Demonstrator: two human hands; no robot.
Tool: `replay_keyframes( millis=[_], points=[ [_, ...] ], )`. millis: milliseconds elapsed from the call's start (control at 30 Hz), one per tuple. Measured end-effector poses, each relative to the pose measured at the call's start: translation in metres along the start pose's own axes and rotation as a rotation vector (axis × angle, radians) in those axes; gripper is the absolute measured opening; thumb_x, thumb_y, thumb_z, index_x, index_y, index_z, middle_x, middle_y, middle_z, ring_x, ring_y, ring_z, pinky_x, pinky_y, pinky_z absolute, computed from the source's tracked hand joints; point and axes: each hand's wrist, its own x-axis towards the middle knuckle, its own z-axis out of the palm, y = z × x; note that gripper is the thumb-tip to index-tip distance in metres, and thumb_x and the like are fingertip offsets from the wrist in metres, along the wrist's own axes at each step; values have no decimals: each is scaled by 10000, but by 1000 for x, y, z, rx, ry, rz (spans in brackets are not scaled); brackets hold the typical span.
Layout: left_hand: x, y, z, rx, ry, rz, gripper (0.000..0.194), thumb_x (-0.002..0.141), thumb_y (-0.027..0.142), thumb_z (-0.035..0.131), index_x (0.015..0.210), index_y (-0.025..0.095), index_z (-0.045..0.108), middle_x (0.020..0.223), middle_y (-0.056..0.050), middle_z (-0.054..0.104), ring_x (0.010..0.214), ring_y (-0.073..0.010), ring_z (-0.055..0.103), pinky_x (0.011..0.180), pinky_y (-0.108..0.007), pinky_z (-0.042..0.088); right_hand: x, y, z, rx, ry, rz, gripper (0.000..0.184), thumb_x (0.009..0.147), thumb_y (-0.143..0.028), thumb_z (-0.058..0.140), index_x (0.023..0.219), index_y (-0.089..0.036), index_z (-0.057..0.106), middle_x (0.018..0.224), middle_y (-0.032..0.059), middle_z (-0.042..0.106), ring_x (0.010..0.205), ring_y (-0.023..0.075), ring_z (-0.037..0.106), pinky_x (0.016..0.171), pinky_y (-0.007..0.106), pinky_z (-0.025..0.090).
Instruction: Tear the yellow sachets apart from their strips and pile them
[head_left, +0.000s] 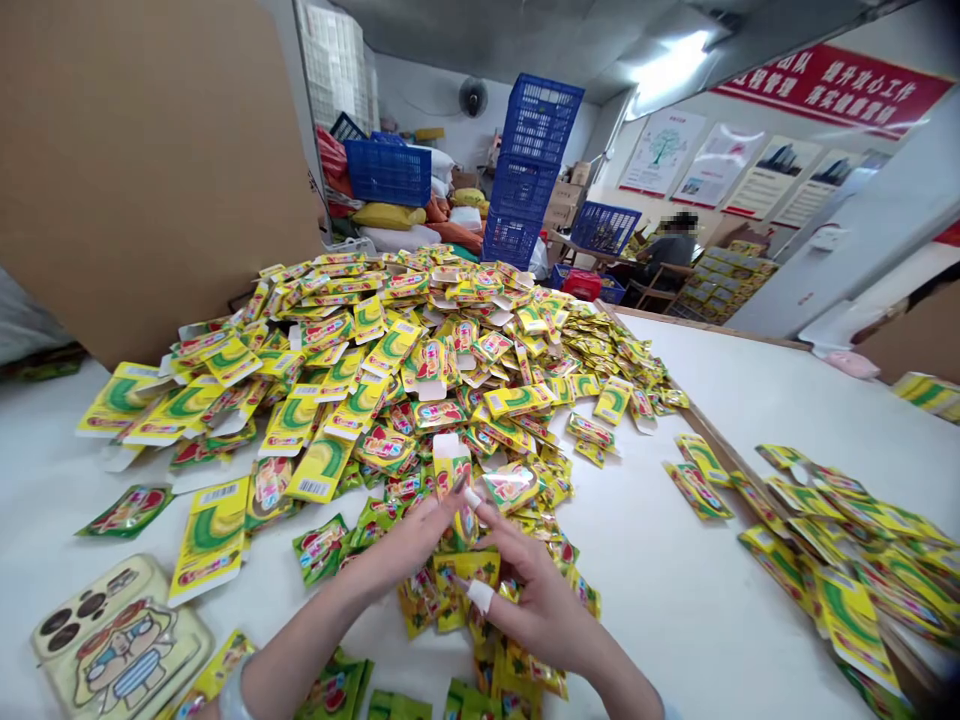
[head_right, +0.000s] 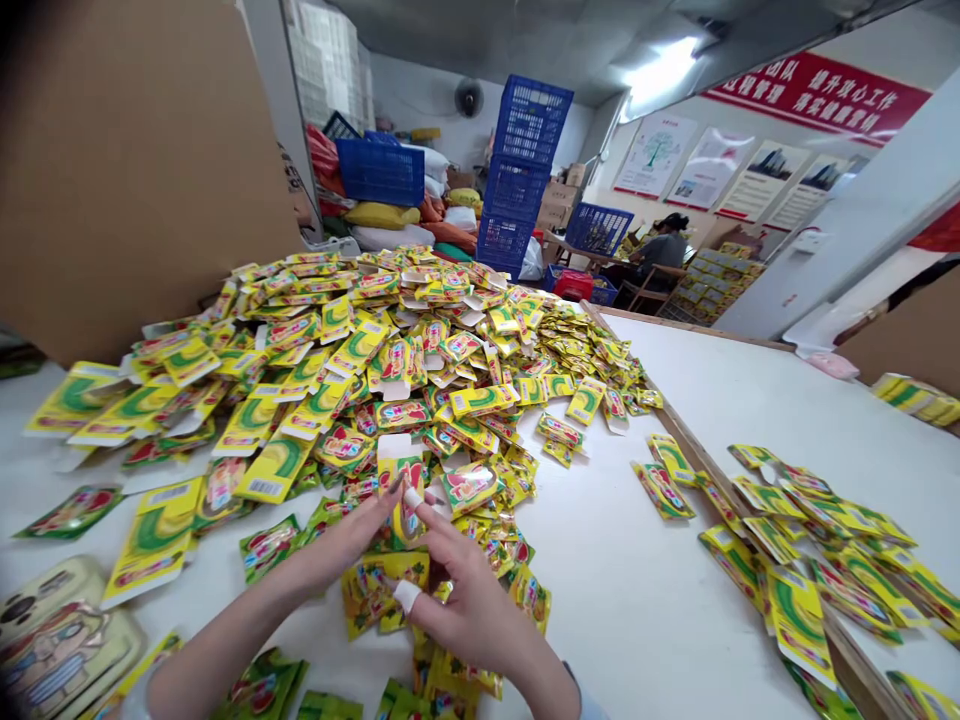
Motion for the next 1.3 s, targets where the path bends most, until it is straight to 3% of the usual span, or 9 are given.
replay_keyframes(
  millis=[100,200,333,600,733,867,967,1133,1300],
  points=[
    [-2,6,-4,-206,-145,-163,346,771,426,562,1007,180,625,1002,-67,686,941,-228,616,854,-361,450,-1,-1,-6,8,-22,-26,272,780,-257,589,1050,-240,612,1365,88,404,1221,280,405,983,431,367],
    [-4,9,-8,-241,-165,-154,310,690,286,671,976,171,633,960,-57,698,886,-214,631,850,-336,448,-1,6,-15,302,51,94,236,801,-291,571,1030,-235,588,1117,95,588,741,183,653,607,305,556],
    [-5,8,0,-134,-127,-86,261,731,325,614,943,177,653,934,-53,695,895,-213,615,891,-346,417,1,15,-27,582,287,135,204,790,-310,595,970,-224,554,653,-19,578,394,96,534,353,225,488],
    [-11,-4,35,-9,-340,-108,329,663,326,673,939,164,597,691,11,583,562,-108,494,544,-226,432,1,2,-31,351,375,15,170,810,-279,549,974,-236,560,919,51,529,536,107,540,414,238,480],
    [-13,-3,27,65,-424,-101,336,672,346,662,941,166,573,629,38,533,513,-87,449,503,-206,408,1,-5,-40,-17,156,-79,244,806,-113,469,970,-233,603,969,61,505,873,179,524,707,294,488],
    [-15,0,19,176,-456,-44,453,635,311,679,1057,211,548,760,18,587,585,-110,499,526,-207,435,-2,-14,-38,-226,-41,-56,413,747,19,394,986,-249,597,958,48,491,878,165,515,780,307,449],
    [-15,0,14,213,-406,-52,551,619,286,690,1133,244,494,801,17,584,599,-114,513,533,-211,447,-4,-13,-31,-213,-2,6,391,742,13,411,977,-249,582,946,44,492,853,165,531,755,308,455],
    [-15,4,10,94,-569,-187,424,684,344,656,1053,204,500,599,43,557,457,-86,466,459,-197,375,-4,3,-32,179,90,73,269,770,-60,452,960,-244,502,898,28,510,745,146,546,531,222,466],
    [-15,12,10,61,-606,-216,173,691,321,639,773,180,582,496,49,531,462,-102,461,517,-226,349,-3,8,-26,-70,201,-20,233,761,-56,461,906,-219,541,871,42,502,799,161,506,606,244,461]
  ],
)
